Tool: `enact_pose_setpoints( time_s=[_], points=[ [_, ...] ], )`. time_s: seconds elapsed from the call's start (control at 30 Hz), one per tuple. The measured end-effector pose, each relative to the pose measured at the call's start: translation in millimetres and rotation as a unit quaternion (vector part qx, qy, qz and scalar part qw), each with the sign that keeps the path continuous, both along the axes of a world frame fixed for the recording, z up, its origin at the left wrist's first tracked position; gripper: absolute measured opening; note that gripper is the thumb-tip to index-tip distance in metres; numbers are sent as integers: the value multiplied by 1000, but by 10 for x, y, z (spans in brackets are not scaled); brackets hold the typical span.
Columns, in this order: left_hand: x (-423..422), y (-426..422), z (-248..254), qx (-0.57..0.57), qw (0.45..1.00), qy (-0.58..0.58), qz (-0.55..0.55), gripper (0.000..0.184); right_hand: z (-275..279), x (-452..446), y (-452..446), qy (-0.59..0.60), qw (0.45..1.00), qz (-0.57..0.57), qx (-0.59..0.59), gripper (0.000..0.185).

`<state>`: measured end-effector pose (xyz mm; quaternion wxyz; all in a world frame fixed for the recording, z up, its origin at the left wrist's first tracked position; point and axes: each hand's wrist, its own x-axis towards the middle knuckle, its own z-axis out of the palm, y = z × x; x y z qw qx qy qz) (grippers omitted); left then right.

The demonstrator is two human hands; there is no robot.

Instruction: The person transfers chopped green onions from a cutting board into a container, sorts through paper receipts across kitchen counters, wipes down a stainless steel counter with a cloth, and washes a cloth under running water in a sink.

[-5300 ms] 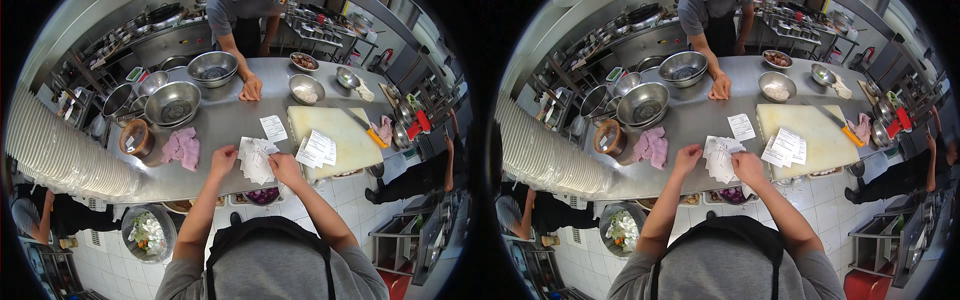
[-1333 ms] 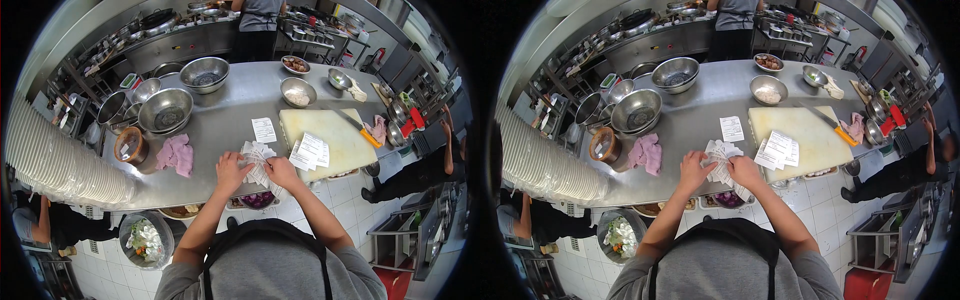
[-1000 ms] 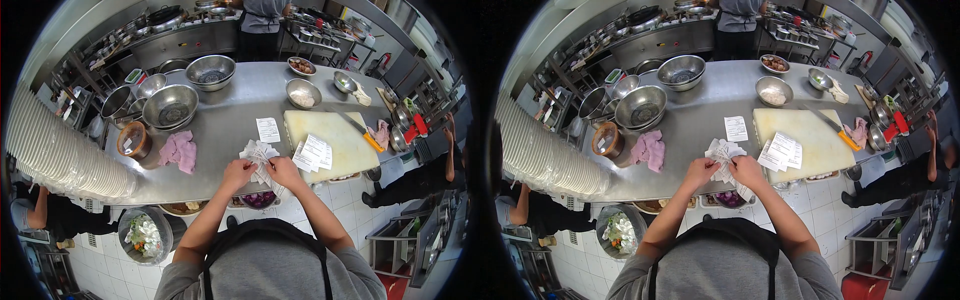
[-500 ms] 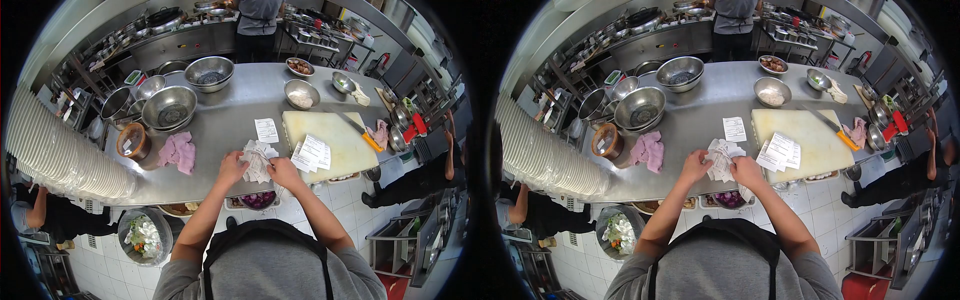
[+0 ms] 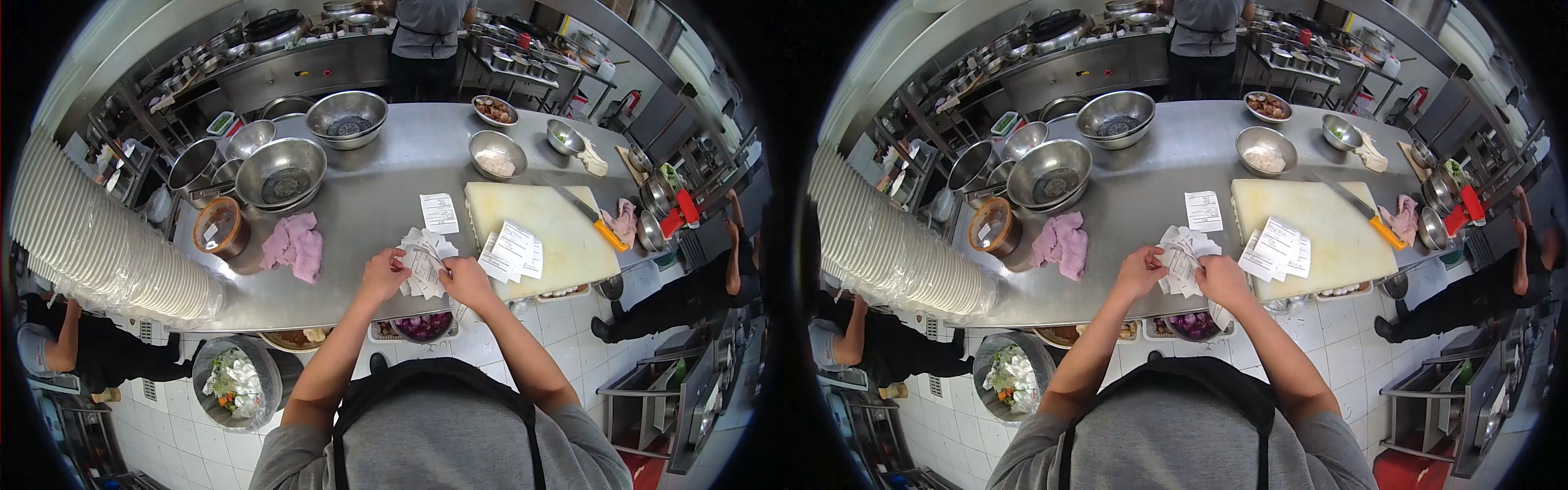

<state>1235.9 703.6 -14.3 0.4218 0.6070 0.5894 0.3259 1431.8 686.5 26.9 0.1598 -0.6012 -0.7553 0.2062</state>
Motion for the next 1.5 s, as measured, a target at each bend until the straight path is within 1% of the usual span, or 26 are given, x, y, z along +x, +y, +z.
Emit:
enact_pose_setpoints(
  time_s=[0.13,0.23,0.3,0.33,0.4,0.43,0.5,0.57,0.63,0.7,0.73,0.77,0.8,0.87,0.93,1.03,1.07,1.13,1.2,1.23,1.3,1.33,1.37,1.4,1.47,1.5],
  points=[
    [-5,34,-15,-1,1000,25,0,35,51,-7,-38,12,999,23,-18,24],
    [20,-26,-1,145,983,24,108,30,211,15,-126,18,998,46,-43,36],
    [17,-86,207,195,974,13,115,26,312,54,-212,-3,998,57,-26,40],
    [31,-124,332,221,968,6,117,25,419,49,-258,62,997,43,-8,38],
    [122,-236,481,175,976,-105,72,27,641,-30,-347,191,981,16,32,33],
    [177,-322,534,150,975,-159,48,30,670,-55,-357,229,967,11,110,32],
    [329,-599,632,34,956,-288,54,34,712,-146,-386,286,941,-26,177,30],
    [432,-799,573,-83,903,-421,29,38,664,-194,-411,320,923,-47,211,31],
    [470,-896,450,-201,810,-551,-27,43,475,-193,-432,314,925,-61,204,32],
    [422,-897,432,-292,789,-540,13,37,344,-174,-480,286,935,-56,201,37],
    [414,-887,450,-337,776,-532,35,34,338,-164,-500,287,941,-60,169,38],
    [436,-841,540,-280,823,-489,78,32,338,-162,-507,288,946,-64,138,38],
    [440,-755,552,-181,877,-438,77,31,345,-157,-500,289,949,-69,107,40],
    [434,-538,526,23,945,-321,64,29,397,-185,-381,308,940,-67,130,35],
    [488,-258,582,144,953,-252,85,30,465,-235,-188,327,930,-69,154,30],
    [484,94,760,180,978,-55,88,31,526,-264,129,288,939,-129,139,25],
    [475,160,641,170,981,-21,92,31,407,-278,185,274,941,-145,133,24],
    [485,329,145,153,982,45,101,32,-39,-284,317,248,945,-175,122,23],
    [463,308,-246,138,985,83,70,33,-429,-281,286,232,951,-193,65,25],
    [453,267,-371,126,985,101,55,33,-543,-241,215,231,953,-192,34,27],
    [376,272,-459,151,982,82,74,30,-459,-93,68,242,951,-194,-2,26],
    [343,286,-479,163,980,72,84,28,-355,27,19,245,951,-187,25,26],
    [340,238,-242,113,987,58,103,26,-267,172,-14,248,951,-179,51,26],
    [340,202,-105,190,965,108,142,23,-194,338,-32,251,950,-169,77,26],
    [341,163,141,342,892,203,215,20,-58,762,-15,166,940,-246,168,28],
    [387,104,344,367,902,138,181,21,-101,991,47,127,927,-296,191,34]
  ],
)
